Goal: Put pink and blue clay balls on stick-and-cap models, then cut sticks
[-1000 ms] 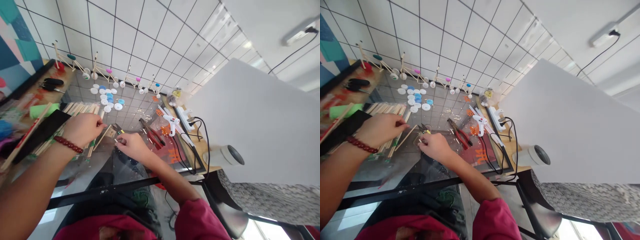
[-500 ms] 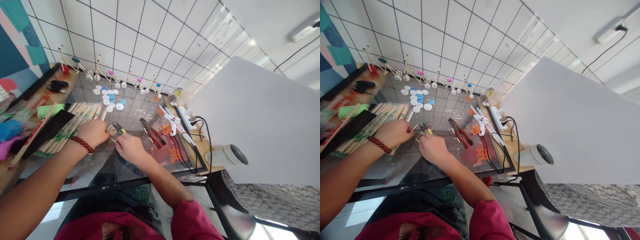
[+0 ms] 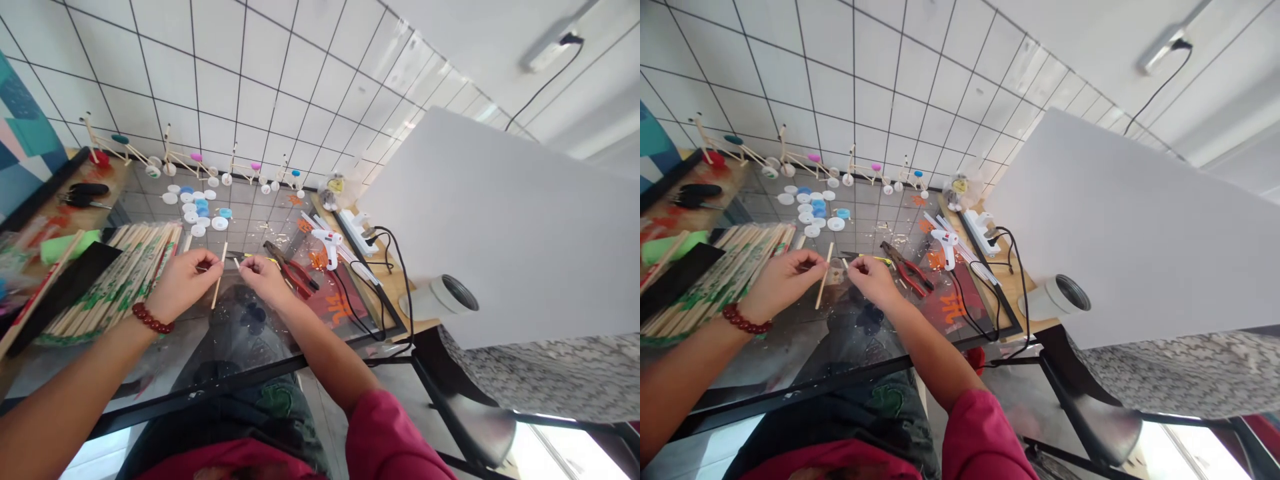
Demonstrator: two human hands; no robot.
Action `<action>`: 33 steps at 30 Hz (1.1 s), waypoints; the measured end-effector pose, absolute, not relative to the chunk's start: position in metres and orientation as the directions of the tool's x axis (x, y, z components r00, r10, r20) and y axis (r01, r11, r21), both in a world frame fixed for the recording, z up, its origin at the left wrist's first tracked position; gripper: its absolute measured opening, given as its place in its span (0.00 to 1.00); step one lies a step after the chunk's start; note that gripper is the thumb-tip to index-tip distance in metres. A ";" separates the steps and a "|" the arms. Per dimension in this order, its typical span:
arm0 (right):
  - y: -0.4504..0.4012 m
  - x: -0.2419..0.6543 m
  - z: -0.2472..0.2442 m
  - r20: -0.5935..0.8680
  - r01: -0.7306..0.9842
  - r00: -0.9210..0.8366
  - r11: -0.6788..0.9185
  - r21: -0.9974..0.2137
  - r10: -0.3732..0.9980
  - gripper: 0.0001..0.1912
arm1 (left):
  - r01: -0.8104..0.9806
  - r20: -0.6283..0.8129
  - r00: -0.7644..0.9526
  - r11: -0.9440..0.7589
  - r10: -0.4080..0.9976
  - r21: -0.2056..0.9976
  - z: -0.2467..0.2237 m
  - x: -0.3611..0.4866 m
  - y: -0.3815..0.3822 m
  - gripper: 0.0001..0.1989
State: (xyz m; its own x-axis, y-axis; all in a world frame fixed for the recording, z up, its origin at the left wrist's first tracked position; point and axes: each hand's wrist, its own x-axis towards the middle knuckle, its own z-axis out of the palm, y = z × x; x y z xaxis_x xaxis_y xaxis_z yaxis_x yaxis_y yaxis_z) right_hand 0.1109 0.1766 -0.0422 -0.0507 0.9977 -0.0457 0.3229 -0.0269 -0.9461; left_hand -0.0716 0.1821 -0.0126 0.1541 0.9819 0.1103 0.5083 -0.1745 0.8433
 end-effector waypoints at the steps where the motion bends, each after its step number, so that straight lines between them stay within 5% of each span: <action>1: 0.176 0.107 -0.043 -0.097 0.152 -0.061 -0.086 -0.985 0.993 0.06 | 0.426 0.071 0.152 -0.130 0.986 0.895 -0.018 -0.069 0.182 0.13; 4: 0.173 0.097 -0.045 -0.172 -0.131 -0.108 -0.186 -0.974 0.979 0.13 | 0.187 -0.048 0.148 0.020 0.988 0.982 -0.028 -0.061 0.179 0.12; 12: 0.173 0.098 -0.042 -0.190 -0.333 -0.091 -0.210 -0.919 0.978 0.18 | -0.220 -0.276 0.101 0.292 0.956 0.931 -0.020 -0.052 0.176 0.24; 21: 0.171 0.098 -0.038 -0.147 -0.378 -0.019 -0.143 -0.915 0.989 0.20 | -0.343 -0.394 0.189 0.436 0.899 0.832 -0.015 -0.050 0.174 0.09; 33: 0.169 0.100 -0.040 -0.125 -0.348 -0.051 -0.135 -0.928 0.991 0.22 | -0.409 -0.373 0.214 0.429 0.903 0.805 -0.017 -0.048 0.172 0.08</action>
State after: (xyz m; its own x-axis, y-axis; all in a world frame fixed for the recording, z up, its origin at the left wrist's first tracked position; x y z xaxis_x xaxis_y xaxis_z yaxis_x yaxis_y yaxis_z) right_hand 0.0999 0.1689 -0.0403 -0.0510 0.9908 -0.1251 -0.3476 -0.1351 -0.9279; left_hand -0.0484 0.1723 -0.0173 0.2136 0.9029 -0.3730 -0.4087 0.4294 0.8054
